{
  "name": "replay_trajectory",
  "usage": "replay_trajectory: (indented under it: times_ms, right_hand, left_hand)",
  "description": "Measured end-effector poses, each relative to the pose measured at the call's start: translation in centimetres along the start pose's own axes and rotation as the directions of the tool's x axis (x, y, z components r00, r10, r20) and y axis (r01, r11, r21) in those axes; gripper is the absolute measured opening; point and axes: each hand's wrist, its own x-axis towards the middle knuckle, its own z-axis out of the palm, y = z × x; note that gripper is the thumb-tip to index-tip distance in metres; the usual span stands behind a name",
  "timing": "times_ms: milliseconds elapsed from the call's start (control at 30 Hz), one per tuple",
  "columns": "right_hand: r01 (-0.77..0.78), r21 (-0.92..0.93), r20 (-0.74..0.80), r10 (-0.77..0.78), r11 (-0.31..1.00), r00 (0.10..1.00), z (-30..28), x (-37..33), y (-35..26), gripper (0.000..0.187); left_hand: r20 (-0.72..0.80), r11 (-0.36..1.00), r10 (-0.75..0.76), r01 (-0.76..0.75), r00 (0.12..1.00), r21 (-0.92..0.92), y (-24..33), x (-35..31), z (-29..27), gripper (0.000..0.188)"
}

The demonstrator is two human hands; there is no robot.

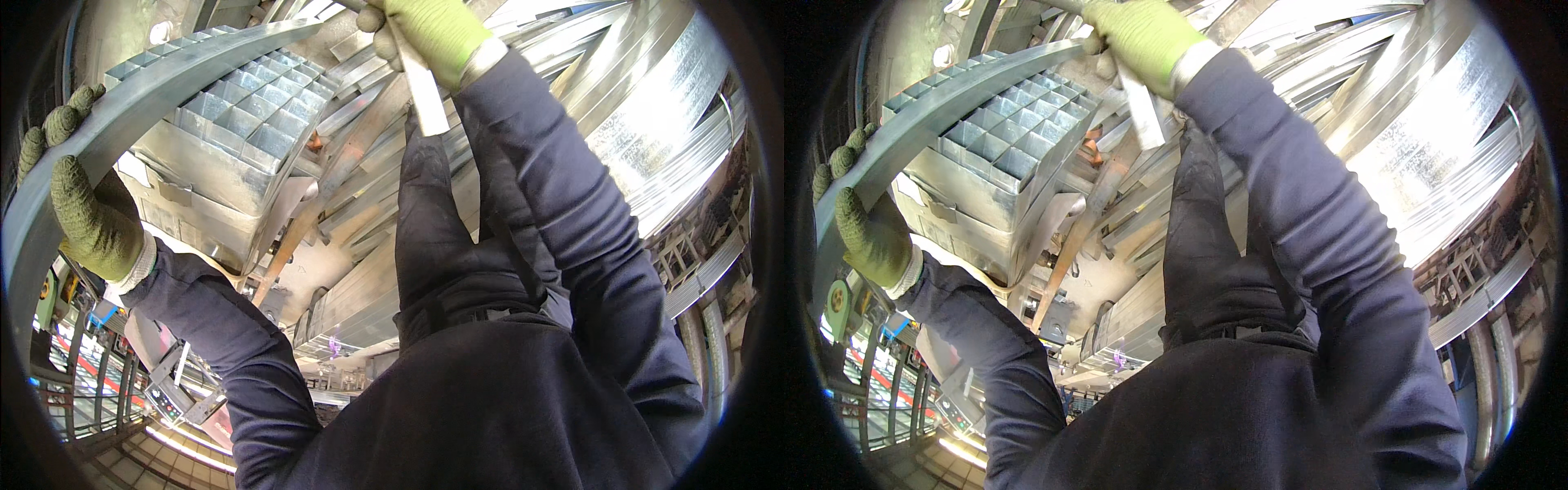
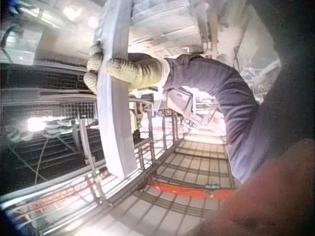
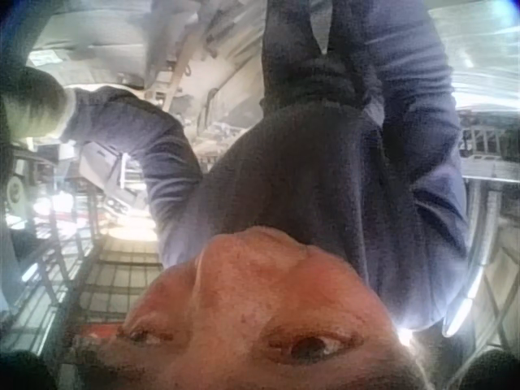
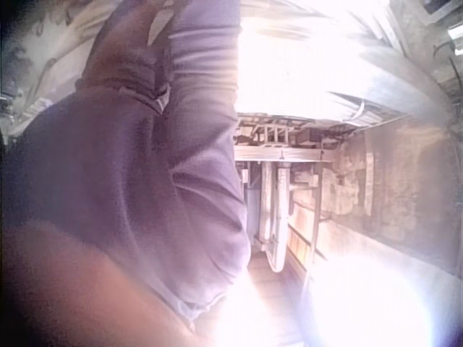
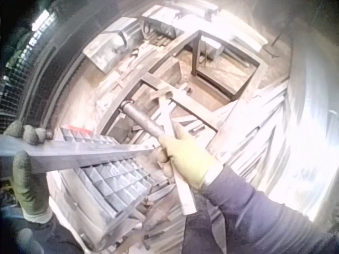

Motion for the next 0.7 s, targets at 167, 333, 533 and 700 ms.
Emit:
replay_trajectory:
  times_ms: [167, 333, 533, 700]
  right_hand:
    - [-0.122, -0.284, 0.188, 0.18, 0.951, 0.965, 2.2, -1.8, 1.7, 0.069]
    - [-0.052, -0.224, 0.1, 0.076, 0.973, 0.992, 2.9, -2.2, 1.0, 0.066]
    - [-0.282, -0.056, 0.056, 0.285, 0.958, 0.957, 2.4, -3.3, 2.2, 0.069]
    - [-0.229, -0.07, 0.235, 0.239, 0.971, 0.942, 0.9, -2.7, 3.7, 0.07]
  left_hand:
    - [-0.009, 0.999, -0.006, 0.006, 1.0, -0.035, -0.4, -0.1, 0.8, 0.048]
    - [-0.031, 1.0, 0.008, -0.008, 0.999, -0.011, -0.4, -0.6, 1.6, 0.05]
    - [-0.034, 1.0, 0.021, -0.022, 0.999, -0.004, -0.3, -0.5, 1.3, 0.05]
    - [-0.087, 0.998, -0.001, -0.005, 0.996, -0.068, -0.6, 0.9, 0.7, 0.048]
